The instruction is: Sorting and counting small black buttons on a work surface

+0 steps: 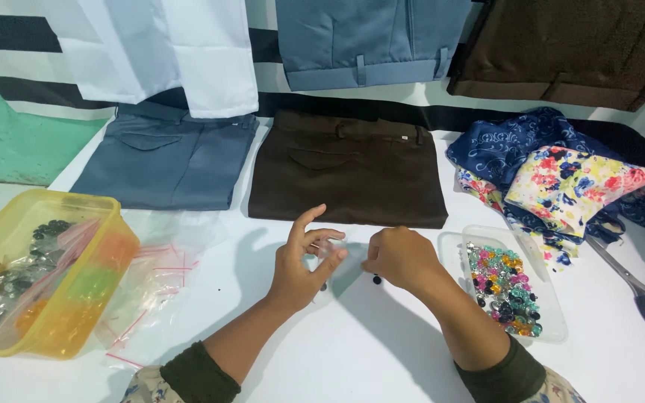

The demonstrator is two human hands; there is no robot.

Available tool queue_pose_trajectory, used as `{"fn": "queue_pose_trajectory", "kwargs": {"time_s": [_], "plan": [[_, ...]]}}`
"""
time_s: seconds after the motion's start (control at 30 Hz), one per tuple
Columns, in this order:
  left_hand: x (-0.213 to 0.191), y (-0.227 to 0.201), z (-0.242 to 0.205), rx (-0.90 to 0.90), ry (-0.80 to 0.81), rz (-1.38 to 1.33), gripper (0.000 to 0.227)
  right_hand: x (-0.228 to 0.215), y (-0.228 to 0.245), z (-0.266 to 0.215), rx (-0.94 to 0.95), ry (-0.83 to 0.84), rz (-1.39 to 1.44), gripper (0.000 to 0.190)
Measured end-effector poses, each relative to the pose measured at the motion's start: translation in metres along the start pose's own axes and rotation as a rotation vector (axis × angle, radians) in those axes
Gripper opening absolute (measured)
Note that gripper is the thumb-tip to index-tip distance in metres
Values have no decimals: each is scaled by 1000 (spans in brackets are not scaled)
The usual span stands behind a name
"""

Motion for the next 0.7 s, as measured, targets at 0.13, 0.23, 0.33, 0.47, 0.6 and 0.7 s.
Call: {"fn": "queue_pose_trajectory", "kwargs": {"time_s": [0.13, 0.23, 0.33, 0.47, 0.6, 0.7], "plan": [[0, 2, 0, -17, 1, -48, 64, 14, -11, 15, 31, 49, -31, 7], [0, 3, 0, -13, 8, -58, 64, 18, -14, 18, 1, 31, -51, 5], [0, 2, -1, -20, 11, -56, 67, 11, -11, 14, -6, 15, -24, 2], [1, -2, 0, -5, 16, 5, 75, -12, 3, 3, -94, -163, 257, 12], [1, -8, 0, 20, 13, 61, 78, -32, 24, -13, -207, -331, 676, 14], [2, -8, -1, 26, 6, 94, 80, -37, 36, -25, -218, -307, 735, 17]]}}
Point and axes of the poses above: each hand's wrist, its own z-axis towards the middle knuckle, its own x-axis out of the palm, y = z × x, the point moved 2 cm from there along z, towards the middle knuckle, and after that the axes turned 7 degrees about z, right-handed, at the moved point
